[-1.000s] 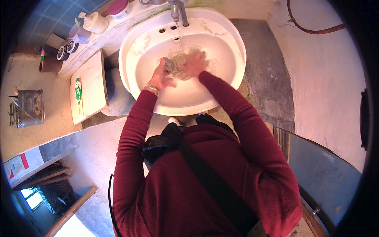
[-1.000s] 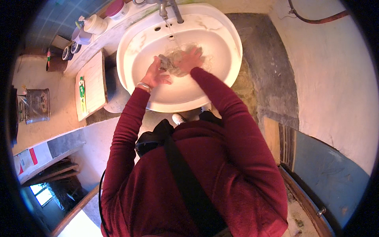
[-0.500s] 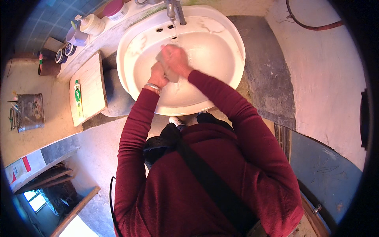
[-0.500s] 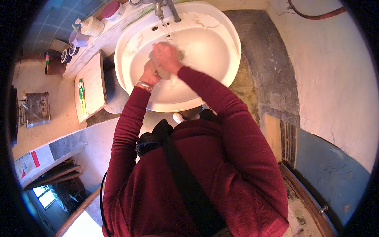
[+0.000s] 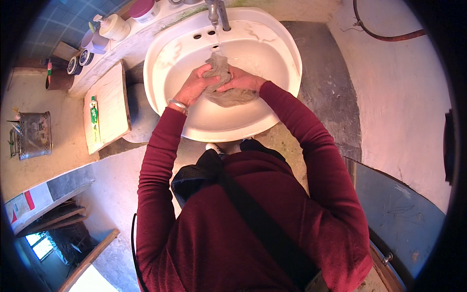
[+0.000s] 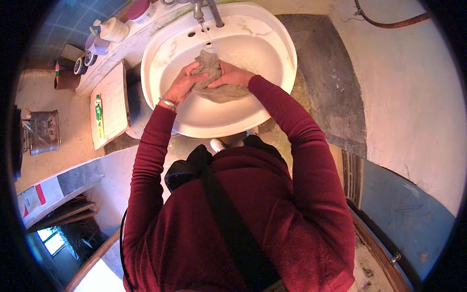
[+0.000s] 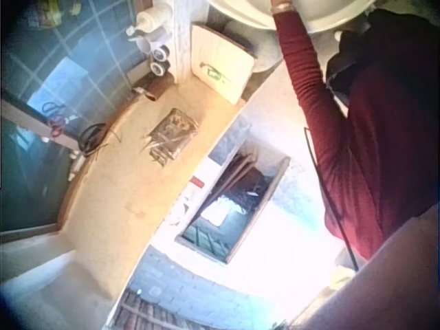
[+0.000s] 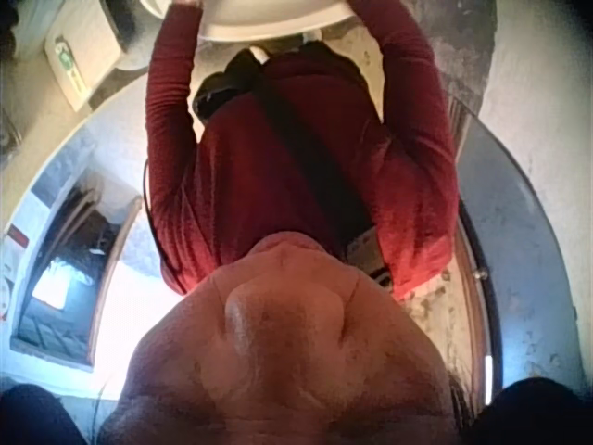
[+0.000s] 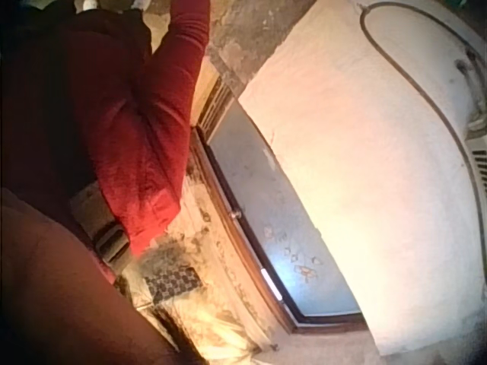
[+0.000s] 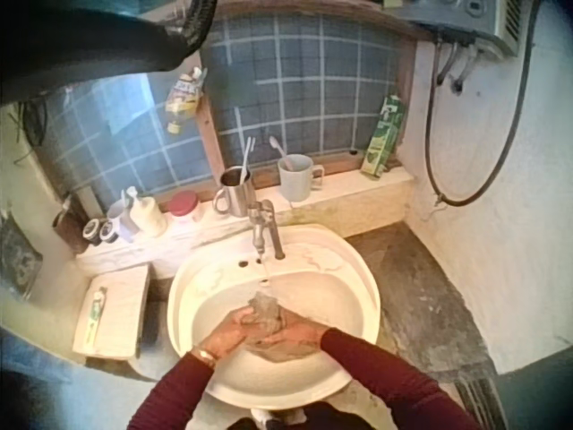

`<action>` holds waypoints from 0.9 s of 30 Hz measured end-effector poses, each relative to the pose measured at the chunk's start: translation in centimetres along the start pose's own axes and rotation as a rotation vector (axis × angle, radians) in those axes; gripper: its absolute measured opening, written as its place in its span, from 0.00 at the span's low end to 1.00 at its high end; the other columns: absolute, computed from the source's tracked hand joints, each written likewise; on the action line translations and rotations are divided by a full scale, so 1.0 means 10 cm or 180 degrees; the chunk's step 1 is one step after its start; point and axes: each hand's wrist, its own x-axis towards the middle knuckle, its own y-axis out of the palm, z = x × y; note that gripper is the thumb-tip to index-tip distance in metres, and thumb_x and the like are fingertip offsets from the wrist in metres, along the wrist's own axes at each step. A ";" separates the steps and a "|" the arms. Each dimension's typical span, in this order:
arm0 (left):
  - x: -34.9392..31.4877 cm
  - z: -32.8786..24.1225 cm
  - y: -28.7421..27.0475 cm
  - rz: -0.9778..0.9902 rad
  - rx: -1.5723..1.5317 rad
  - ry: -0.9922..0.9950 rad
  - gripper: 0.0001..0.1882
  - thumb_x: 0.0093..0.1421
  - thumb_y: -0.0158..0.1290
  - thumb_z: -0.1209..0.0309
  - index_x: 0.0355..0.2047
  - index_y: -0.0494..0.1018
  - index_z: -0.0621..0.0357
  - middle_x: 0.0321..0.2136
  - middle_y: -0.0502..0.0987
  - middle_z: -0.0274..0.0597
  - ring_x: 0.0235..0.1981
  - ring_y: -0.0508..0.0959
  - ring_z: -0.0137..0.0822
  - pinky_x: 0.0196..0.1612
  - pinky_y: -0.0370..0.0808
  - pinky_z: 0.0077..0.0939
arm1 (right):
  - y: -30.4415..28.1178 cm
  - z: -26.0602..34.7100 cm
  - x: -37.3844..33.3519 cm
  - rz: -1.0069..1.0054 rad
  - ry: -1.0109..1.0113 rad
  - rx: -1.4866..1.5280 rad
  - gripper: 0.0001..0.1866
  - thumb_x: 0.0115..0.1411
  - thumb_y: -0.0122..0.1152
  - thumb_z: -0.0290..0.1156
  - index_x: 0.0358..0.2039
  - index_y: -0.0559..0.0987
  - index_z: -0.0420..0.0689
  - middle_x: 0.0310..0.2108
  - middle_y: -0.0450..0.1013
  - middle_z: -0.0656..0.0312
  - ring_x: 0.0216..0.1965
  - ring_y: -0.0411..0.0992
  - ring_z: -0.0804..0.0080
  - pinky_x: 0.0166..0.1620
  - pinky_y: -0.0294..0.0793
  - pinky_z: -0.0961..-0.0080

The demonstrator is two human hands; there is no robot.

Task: The person washes a cloth in a sink, wrings it out, and then uses it to wipe a table surface. The person moves from the sink area to a table, wiping the surface thoroughly with the damp cloth.

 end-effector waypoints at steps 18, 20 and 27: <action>-0.31 0.11 -0.67 -0.1626 0.0908 -0.0099 0.33 0.53 0.60 0.58 0.52 0.64 0.68 0.39 0.75 0.43 0.37 0.74 0.27 0.42 0.70 0.19 | -0.81 0.68 -0.12 -0.1157 0.0521 -0.1395 0.29 0.47 0.68 0.47 0.43 0.69 0.42 0.32 0.70 0.59 0.34 0.69 0.70 0.37 0.69 0.74; -0.15 0.22 -0.67 -0.1537 0.1267 -0.0273 0.51 0.51 0.60 0.54 0.60 0.43 0.73 0.48 0.68 0.53 0.45 0.71 0.34 0.47 0.68 0.23 | -0.83 -0.07 -0.01 -0.1144 0.0707 -0.2375 0.34 0.48 0.64 0.50 0.50 0.66 0.45 0.42 0.68 0.50 0.43 0.68 0.58 0.44 0.68 0.63; 0.05 0.61 -0.33 -0.1561 0.0825 -0.0710 0.58 0.48 0.61 0.53 0.62 0.32 0.68 0.56 0.58 0.61 0.54 0.65 0.43 0.52 0.68 0.28 | -0.14 -0.60 0.28 -0.0087 0.1038 -0.2469 0.30 0.48 0.58 0.46 0.48 0.70 0.41 0.54 0.61 0.45 0.50 0.65 0.47 0.49 0.66 0.49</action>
